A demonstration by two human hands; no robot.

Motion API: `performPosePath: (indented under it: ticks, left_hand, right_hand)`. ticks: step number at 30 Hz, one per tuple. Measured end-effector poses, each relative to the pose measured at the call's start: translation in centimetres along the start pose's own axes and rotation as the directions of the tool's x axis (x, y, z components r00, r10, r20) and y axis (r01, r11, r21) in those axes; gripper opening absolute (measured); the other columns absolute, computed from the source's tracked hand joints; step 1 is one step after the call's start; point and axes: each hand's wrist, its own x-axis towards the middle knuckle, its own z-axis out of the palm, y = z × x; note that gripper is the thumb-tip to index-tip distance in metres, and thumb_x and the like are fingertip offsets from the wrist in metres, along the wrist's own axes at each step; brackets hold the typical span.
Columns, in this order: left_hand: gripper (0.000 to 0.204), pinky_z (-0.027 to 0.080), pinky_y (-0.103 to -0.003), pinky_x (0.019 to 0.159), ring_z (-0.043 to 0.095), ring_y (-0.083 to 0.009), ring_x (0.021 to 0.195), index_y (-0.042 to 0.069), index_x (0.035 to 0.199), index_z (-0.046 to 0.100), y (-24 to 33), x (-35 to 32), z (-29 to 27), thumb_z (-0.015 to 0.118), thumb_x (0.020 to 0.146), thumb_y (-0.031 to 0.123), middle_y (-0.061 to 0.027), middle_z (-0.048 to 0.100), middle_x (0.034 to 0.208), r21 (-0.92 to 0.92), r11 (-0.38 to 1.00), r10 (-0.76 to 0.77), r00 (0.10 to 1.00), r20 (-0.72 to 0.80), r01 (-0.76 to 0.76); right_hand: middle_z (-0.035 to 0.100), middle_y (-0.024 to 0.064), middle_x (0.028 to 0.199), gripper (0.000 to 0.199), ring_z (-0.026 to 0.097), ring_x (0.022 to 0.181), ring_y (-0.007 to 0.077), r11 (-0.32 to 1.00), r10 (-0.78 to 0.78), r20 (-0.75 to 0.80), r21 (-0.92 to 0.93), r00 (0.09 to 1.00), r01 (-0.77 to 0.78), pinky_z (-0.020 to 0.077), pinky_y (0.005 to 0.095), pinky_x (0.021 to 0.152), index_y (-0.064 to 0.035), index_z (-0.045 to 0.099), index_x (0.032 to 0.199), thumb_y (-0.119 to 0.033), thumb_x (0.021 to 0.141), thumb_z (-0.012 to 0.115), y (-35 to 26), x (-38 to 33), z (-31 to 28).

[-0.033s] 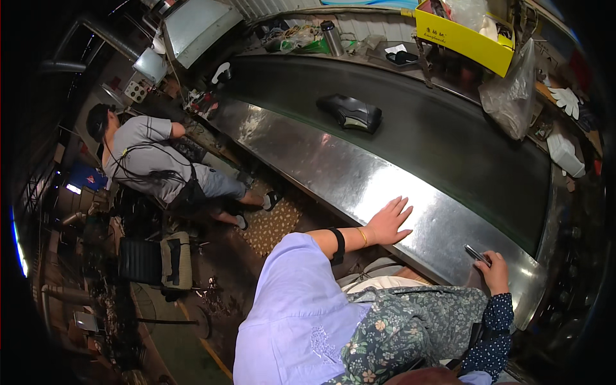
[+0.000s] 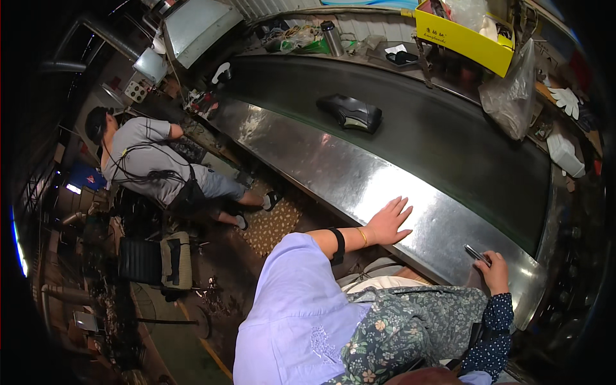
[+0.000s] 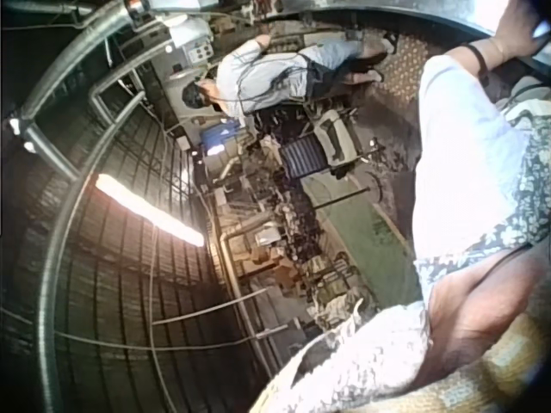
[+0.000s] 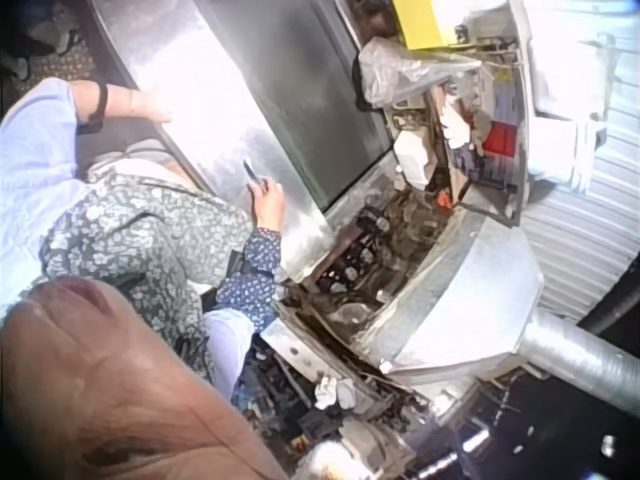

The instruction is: The worker is performing various steps in the shoe manufacturing process, including assembling shoe uppers and soles, using industrial machinery, and managing components on a conveyor belt.

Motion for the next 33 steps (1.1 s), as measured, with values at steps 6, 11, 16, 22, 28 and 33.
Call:
performPosePath:
  ticks: [6,11,16,22,28,33]
  left_hand:
    - [0.068,0.026,-0.049,0.115,0.031,-0.0447,0.137,-0.001,0.140,0.043,0.0,0.1,-0.3,0.053,0.092,0.047,-0.0281,0.036,0.146,-0.002,1.000,-0.013,1.000,0.026,0.013]
    - [0.068,0.026,-0.049,0.115,0.031,-0.0447,0.137,-0.001,0.139,0.044,0.0,0.1,-0.3,0.054,0.092,0.047,-0.0285,0.036,0.145,0.018,1.000,0.017,1.000,-0.005,-0.017]
    - [0.067,0.026,-0.050,0.114,0.031,-0.0450,0.137,-0.001,0.139,0.044,0.0,0.1,-0.2,0.054,0.092,0.047,-0.0286,0.036,0.145,0.012,1.000,0.002,1.000,0.018,-0.003]
    - [0.067,0.027,-0.050,0.114,0.032,-0.0452,0.136,-0.001,0.138,0.045,0.3,0.1,-0.5,0.054,0.092,0.046,-0.0288,0.036,0.145,0.023,1.000,0.004,1.000,0.018,-0.004]
    - [0.066,0.028,-0.050,0.114,0.033,-0.0455,0.136,-0.002,0.137,0.045,0.4,0.2,-0.6,0.055,0.092,0.045,-0.0294,0.038,0.143,0.000,1.000,0.011,1.000,0.022,-0.011]
    - [0.067,0.027,-0.049,0.115,0.031,-0.0448,0.137,-0.002,0.139,0.044,0.4,0.2,-0.6,0.053,0.092,0.045,-0.0288,0.035,0.146,0.026,1.000,0.007,0.999,0.045,-0.009]
  right_hand:
    - [0.063,0.0154,0.088,0.030,0.062,0.082,0.0327,1.000,0.007,-0.002,-0.004,1.000,-0.007,0.0492,0.0405,0.072,-0.0018,0.066,0.097,-0.024,0.080,0.075,0.2,0.3,-0.1]
    - [0.064,0.0153,0.089,0.031,0.062,0.081,0.0316,0.999,0.032,0.019,0.029,0.999,-0.033,0.0494,0.0394,0.073,-0.0011,0.066,0.099,-0.026,0.082,0.074,0.8,0.3,-0.2]
    - [0.063,0.0152,0.087,0.032,0.061,0.081,0.0292,0.993,0.086,0.036,0.075,0.996,-0.089,0.0486,0.0374,0.073,-0.0003,0.067,0.101,-0.025,0.081,0.075,1.5,0.3,0.0]
    - [0.062,0.0146,0.086,0.033,0.060,0.081,0.0288,0.989,0.091,0.046,0.113,0.995,-0.095,0.0477,0.0375,0.073,-0.0004,0.068,0.102,-0.024,0.080,0.075,1.8,0.5,0.1]
    - [0.063,0.0142,0.086,0.034,0.059,0.080,0.0283,0.986,0.120,0.068,0.109,0.990,-0.127,0.0473,0.0368,0.072,-0.0004,0.069,0.100,-0.026,0.078,0.076,1.6,0.6,-0.2]
    - [0.063,0.0141,0.085,0.034,0.059,0.079,0.0281,0.981,0.126,0.076,0.136,0.989,-0.135,0.0474,0.0373,0.072,-0.0004,0.069,0.099,-0.026,0.077,0.076,1.8,0.6,-0.1]
